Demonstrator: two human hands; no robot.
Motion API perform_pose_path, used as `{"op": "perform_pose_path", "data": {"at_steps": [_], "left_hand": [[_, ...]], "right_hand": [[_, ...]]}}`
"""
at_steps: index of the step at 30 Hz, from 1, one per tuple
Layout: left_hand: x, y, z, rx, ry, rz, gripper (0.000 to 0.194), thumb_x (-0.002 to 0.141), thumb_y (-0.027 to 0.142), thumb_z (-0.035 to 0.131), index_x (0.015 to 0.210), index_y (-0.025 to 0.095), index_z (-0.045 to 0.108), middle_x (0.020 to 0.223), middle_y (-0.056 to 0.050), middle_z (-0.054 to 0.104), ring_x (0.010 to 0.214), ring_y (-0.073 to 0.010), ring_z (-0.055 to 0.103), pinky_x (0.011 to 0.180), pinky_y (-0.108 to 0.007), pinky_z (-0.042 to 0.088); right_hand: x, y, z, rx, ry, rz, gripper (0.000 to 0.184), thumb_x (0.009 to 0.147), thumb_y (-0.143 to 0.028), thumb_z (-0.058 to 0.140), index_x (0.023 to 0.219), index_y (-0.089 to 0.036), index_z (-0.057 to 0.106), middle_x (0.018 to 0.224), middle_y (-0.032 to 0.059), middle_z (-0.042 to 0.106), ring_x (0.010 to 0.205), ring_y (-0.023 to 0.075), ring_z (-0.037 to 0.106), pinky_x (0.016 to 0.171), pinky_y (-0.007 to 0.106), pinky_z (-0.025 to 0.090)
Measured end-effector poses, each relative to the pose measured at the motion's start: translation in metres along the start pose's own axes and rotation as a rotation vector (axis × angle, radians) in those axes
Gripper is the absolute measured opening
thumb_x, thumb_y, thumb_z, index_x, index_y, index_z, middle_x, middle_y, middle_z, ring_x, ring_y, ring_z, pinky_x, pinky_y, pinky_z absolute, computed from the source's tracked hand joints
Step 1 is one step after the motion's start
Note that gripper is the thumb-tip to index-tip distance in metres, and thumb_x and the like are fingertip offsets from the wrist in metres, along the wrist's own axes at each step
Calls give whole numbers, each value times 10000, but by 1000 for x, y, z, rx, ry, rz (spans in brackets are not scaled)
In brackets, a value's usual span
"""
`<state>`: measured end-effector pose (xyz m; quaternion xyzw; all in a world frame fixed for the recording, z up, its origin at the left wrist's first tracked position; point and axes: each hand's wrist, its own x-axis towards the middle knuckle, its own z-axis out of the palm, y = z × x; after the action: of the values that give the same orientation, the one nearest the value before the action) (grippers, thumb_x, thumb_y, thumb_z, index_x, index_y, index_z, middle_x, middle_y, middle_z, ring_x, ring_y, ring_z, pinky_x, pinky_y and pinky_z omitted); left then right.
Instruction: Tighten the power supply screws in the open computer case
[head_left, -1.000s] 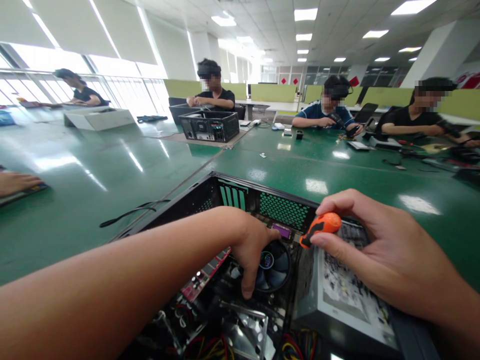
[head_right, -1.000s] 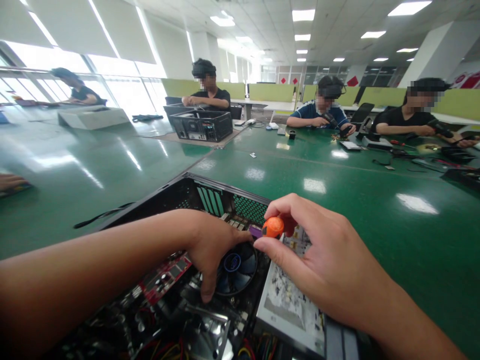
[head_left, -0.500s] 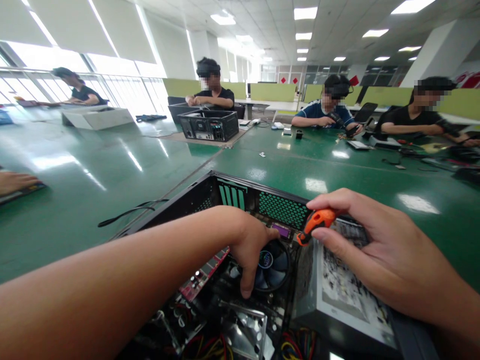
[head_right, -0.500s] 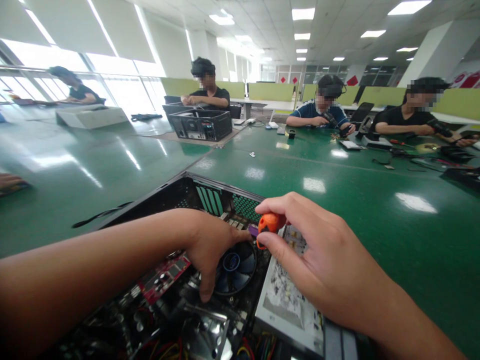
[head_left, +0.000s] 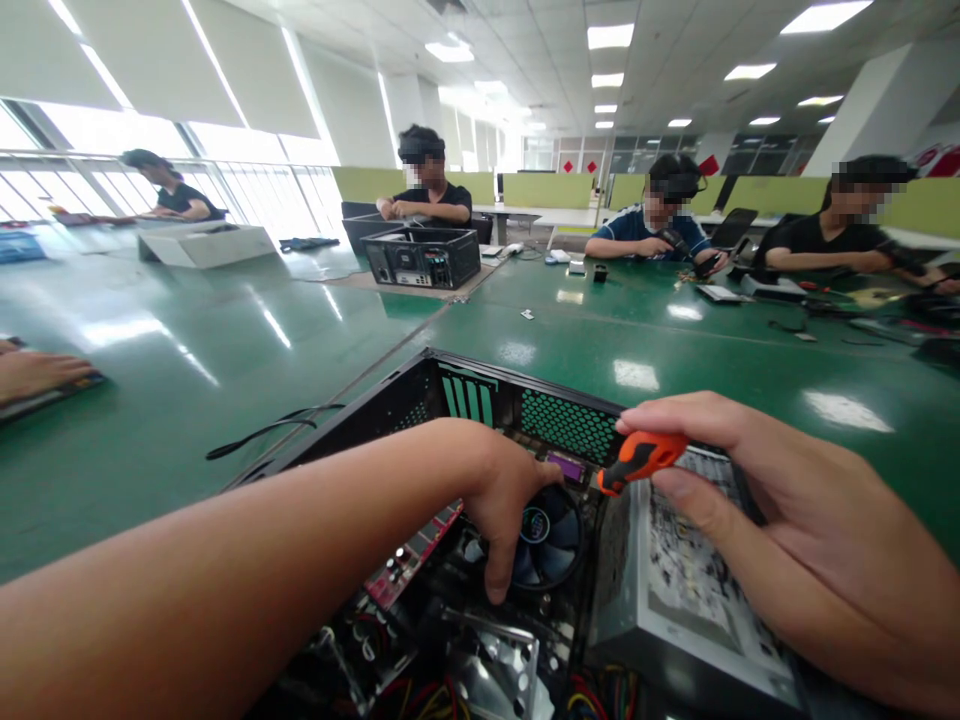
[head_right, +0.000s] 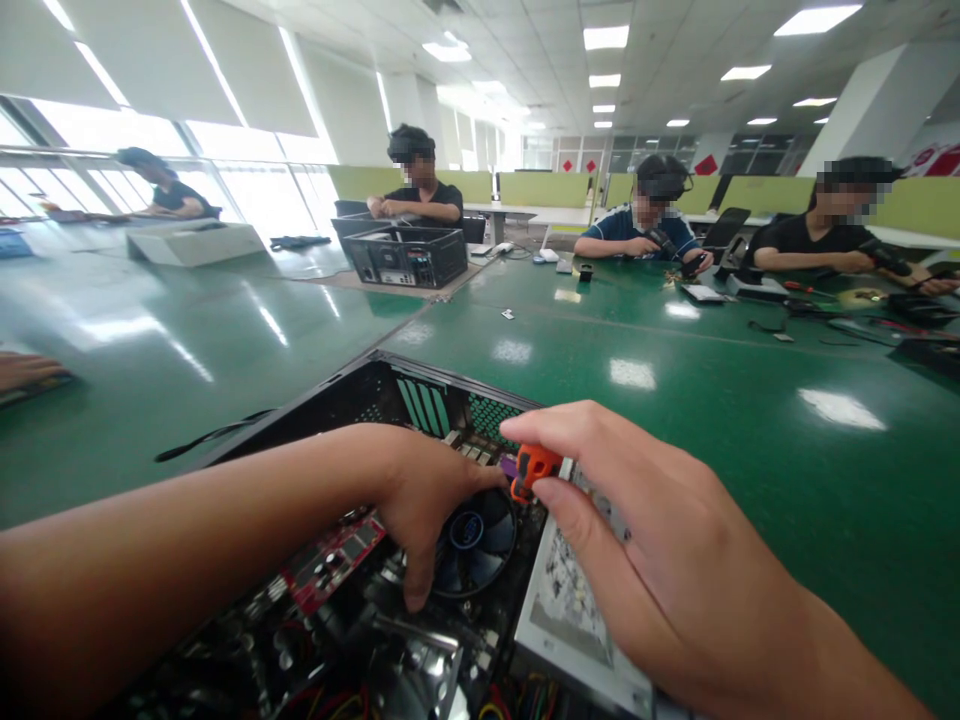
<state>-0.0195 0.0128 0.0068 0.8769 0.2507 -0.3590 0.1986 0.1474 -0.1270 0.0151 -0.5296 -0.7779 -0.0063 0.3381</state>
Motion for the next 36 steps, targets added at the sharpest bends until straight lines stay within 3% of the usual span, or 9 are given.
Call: {"op": "perform_pose_path", "data": {"at_steps": [5,6,9,14,25,29,31,34,36], "left_hand": [[5,-3,3,-12,17,39,1165,373,294,747,1414,231,227,1331,-68,494,1173,-325,478,957,-376,397],[5,-3,3,-14,9,47,1153,372,302,744,1408,236,243,1316,-60,510,1157,-320,493,947,-367,405],[5,-3,2,-32,8,67,1159,347,314,748,1399,234,268,1314,-56,510,1147,-315,498,935,-349,409],[4,-3,1,-23,9,75,1167,344,310,743,1401,218,257,1328,-58,493,1129,-304,509,923,-337,414],[6,-3,0,-22,-15,78,1165,334,305,760,1391,255,273,1353,-48,466,1158,-318,485,945,-353,400],[4,1,-1,16,-37,49,1191,374,261,755,1419,203,188,1363,-90,448,1176,-306,472,965,-355,384],[3,2,-1,24,-29,26,1209,388,250,751,1429,182,141,1361,-105,447,1194,-306,456,978,-359,372],[2,4,0,18,-15,17,1203,401,248,748,1431,162,133,1349,-112,460,1184,-303,467,968,-353,383],[2,3,0,34,-8,25,1185,397,252,748,1424,147,165,1371,-122,432,1196,-307,453,974,-353,376]], "right_hand": [[-14,-18,-1,26,-54,-48,338,876,-250,482,1197,-356,471,1136,-73,639,1004,126,633,810,176,539],[-17,-20,0,28,-123,7,376,861,-236,501,1218,-349,462,1195,-64,612,1061,150,610,853,210,534],[-26,-18,5,8,-167,-38,472,813,-222,554,1262,-340,464,1212,-47,613,1055,199,620,851,260,551],[-30,-15,10,36,-94,-64,503,799,-219,559,1279,-340,474,1206,-46,622,1019,219,641,779,270,587],[-24,-15,7,78,-124,-107,460,794,-230,581,1240,-317,510,1176,-23,638,987,211,651,739,256,591],[-15,-20,4,168,-114,-157,372,821,-237,580,1184,-289,516,1099,-8,657,974,173,634,821,237,541],[-8,-20,3,228,-175,-202,308,807,-238,618,1102,-281,544,999,-14,662,888,134,634,769,192,531],[-3,-18,2,245,-162,-198,337,794,-227,639,1116,-271,549,922,-8,634,791,104,617,676,168,523],[-4,-16,3,221,-167,-161,350,802,-217,623,1138,-275,544,974,-1,623,853,111,611,717,174,521]]}}
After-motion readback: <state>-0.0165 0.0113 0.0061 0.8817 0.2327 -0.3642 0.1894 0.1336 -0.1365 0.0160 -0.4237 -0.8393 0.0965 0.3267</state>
